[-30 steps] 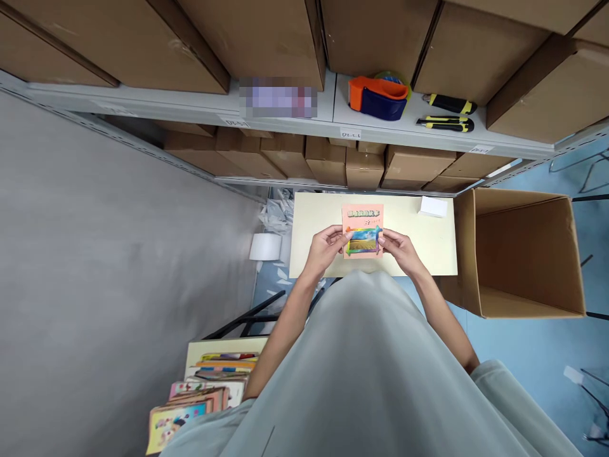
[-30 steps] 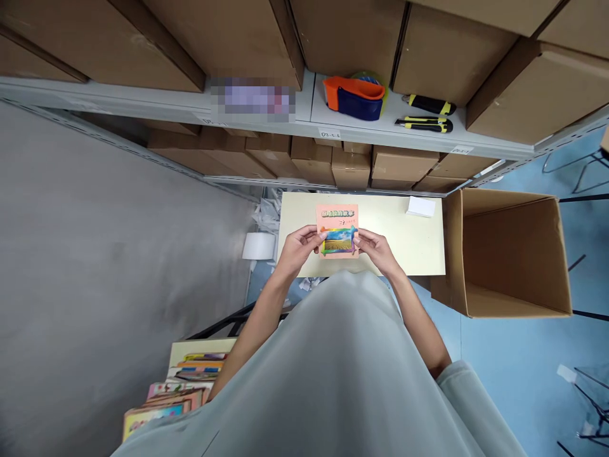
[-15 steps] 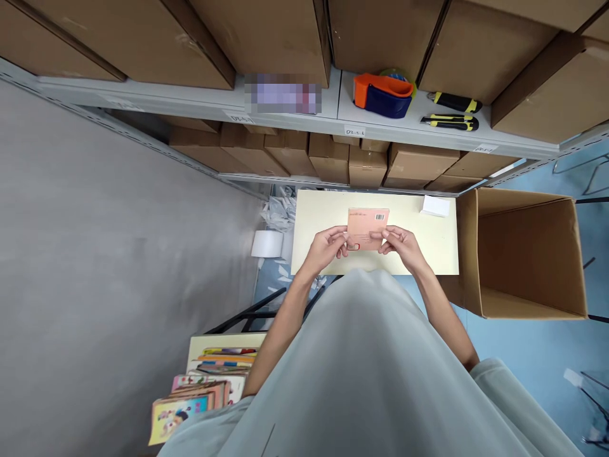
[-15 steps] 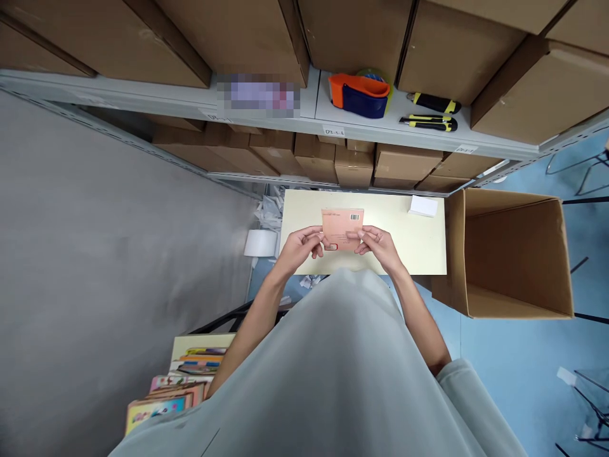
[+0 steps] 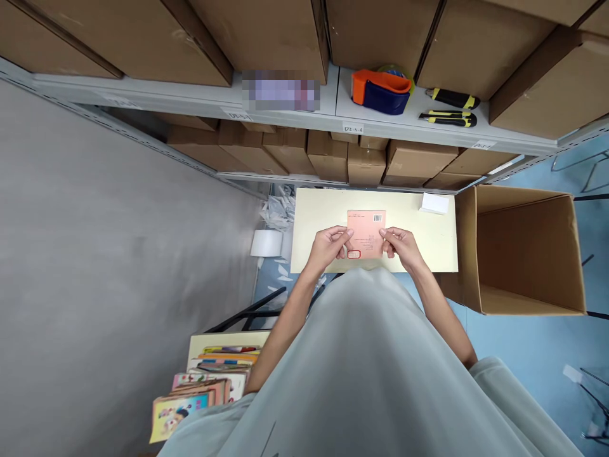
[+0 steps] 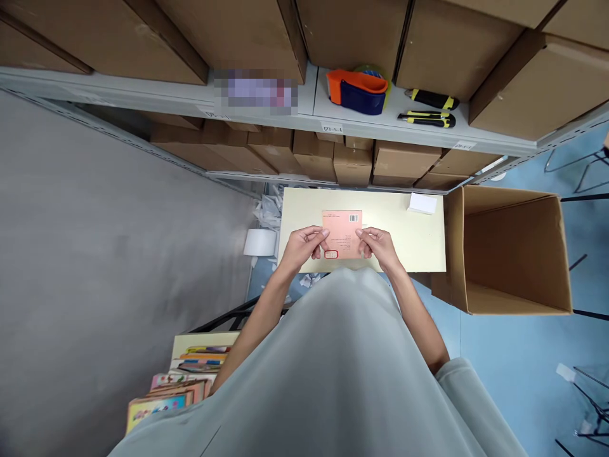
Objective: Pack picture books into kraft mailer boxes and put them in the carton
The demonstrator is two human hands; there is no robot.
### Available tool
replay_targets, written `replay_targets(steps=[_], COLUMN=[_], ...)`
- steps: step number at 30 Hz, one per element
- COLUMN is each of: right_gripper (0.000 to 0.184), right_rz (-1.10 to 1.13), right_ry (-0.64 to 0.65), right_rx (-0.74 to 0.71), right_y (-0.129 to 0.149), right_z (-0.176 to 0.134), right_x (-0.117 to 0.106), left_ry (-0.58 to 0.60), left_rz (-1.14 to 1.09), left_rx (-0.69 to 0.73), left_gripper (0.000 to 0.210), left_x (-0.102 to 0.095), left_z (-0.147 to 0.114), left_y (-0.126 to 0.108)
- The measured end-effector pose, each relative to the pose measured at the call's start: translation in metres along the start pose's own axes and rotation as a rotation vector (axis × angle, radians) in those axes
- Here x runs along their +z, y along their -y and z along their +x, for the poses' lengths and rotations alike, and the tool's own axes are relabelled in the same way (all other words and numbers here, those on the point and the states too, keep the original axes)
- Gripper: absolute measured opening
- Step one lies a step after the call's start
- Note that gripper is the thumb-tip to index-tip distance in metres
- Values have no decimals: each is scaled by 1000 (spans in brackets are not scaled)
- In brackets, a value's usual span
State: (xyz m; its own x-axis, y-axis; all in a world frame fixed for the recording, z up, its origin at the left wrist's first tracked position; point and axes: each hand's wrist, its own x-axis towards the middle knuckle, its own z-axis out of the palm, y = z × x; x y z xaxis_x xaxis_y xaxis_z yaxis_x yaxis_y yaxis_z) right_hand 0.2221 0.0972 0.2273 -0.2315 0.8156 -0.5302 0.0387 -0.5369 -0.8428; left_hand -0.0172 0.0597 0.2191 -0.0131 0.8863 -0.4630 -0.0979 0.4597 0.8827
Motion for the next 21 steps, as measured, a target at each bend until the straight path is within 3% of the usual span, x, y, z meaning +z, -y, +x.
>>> replay_targets(steps=[5,9,13,18,21], right_gripper=[45,38,44,61,56], right_rz=[7,-49,-61,10,-18], right_ry=[40,49,41,4,-16], right_rx=[-72,-175,-253,-288,-332], right_y=[-1,-6,-16,-23,-22], right_z=[0,2,7,11,11], right_x=[-7,-9,-7,-6,-5], left_ry=[-19,-39,-61,-65,-54], left_rz=[-36,5,-37,-51,27], left_rx=[109,203,235,208,277], left_gripper=[75,62,51,69,46], left_x=[0,0,-1,-3,-4], left_z=[4,10,16,19,16], left_y=[8,17,26,29,25])
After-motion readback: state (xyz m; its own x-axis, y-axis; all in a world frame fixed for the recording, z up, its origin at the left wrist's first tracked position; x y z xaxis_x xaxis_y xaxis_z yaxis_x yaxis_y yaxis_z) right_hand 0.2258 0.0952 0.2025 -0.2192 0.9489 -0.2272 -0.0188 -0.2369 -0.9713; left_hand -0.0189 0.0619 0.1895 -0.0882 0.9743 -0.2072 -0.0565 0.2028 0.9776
